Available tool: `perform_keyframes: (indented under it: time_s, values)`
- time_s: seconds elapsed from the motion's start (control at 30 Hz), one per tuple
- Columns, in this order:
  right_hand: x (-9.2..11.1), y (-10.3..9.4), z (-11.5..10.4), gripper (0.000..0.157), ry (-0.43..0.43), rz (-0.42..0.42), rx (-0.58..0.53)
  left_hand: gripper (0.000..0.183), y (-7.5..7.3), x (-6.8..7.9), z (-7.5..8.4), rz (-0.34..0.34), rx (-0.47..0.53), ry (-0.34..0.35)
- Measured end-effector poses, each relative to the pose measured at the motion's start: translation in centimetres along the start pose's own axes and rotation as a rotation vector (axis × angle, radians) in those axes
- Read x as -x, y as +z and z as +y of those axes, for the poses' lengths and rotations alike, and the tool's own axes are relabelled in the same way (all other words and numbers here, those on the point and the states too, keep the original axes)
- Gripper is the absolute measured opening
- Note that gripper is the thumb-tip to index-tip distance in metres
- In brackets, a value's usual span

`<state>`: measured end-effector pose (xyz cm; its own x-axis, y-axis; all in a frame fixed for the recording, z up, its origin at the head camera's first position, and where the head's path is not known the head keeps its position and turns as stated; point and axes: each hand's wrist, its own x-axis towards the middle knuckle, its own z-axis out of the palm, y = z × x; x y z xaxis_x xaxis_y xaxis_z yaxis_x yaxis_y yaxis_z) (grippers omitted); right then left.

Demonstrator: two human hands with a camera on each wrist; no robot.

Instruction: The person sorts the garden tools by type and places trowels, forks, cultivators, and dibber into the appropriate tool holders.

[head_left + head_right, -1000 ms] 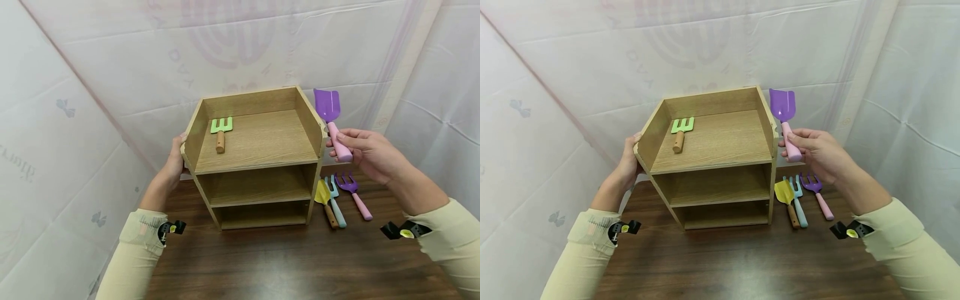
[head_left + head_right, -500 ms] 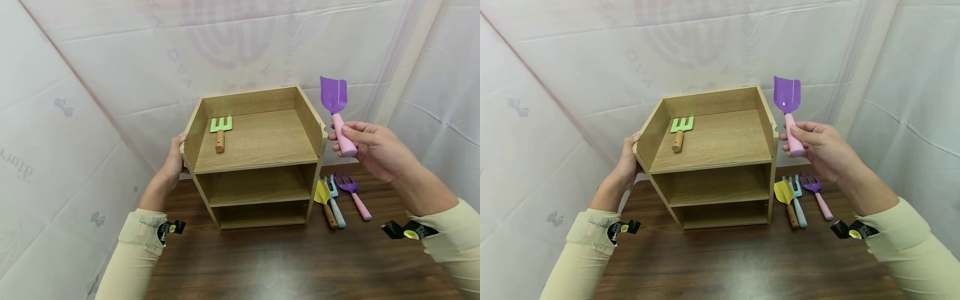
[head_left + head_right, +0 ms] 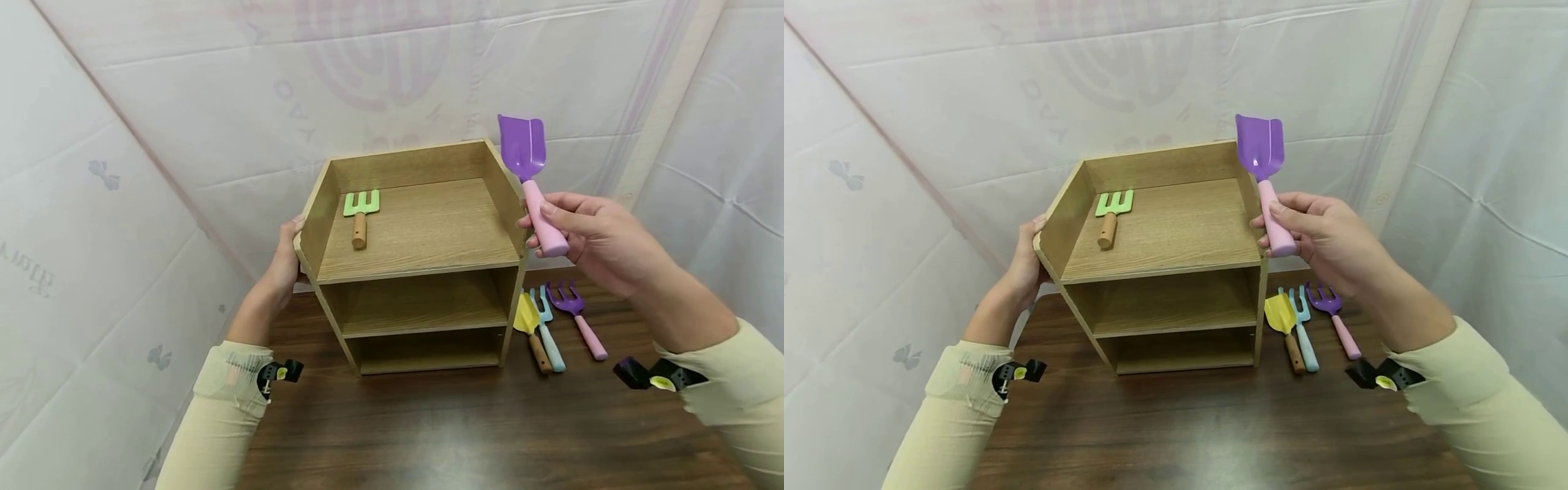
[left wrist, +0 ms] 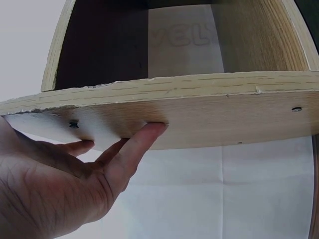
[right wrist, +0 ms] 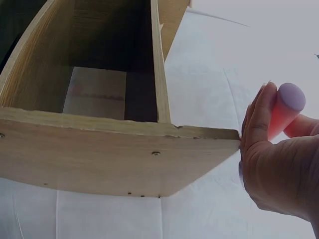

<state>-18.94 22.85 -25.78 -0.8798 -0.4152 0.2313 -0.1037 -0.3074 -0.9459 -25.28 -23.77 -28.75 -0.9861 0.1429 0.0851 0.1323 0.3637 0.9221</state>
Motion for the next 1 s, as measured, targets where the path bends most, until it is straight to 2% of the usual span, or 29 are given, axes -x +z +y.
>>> perform_keyframes:
  time_s: [0.17,0.5,0.7,0.87,1.0]
  values:
    - [-0.2,0.7,0.0,0.03,0.007,0.024,0.01,0.072,0.0,0.1,0.1,-0.007,0.0,-0.006]
    - [-0.7,2.6,-0.3,0.027,0.023,0.022,0.022,0.076,-0.1,0.2,0.4,0.008,-0.005,-0.019]
    - [-1.4,4.5,-0.4,0.026,0.07,0.031,0.075,0.076,-0.1,0.1,0.3,0.002,-0.001,-0.022]
    - [-2.1,6.2,-0.2,0.033,0.116,0.041,0.126,0.076,0.0,0.1,0.2,0.002,0.005,-0.026]
    - [-2.5,7.3,0.5,0.035,0.144,0.018,0.145,0.076,-0.1,0.2,0.2,0.002,0.004,-0.021]
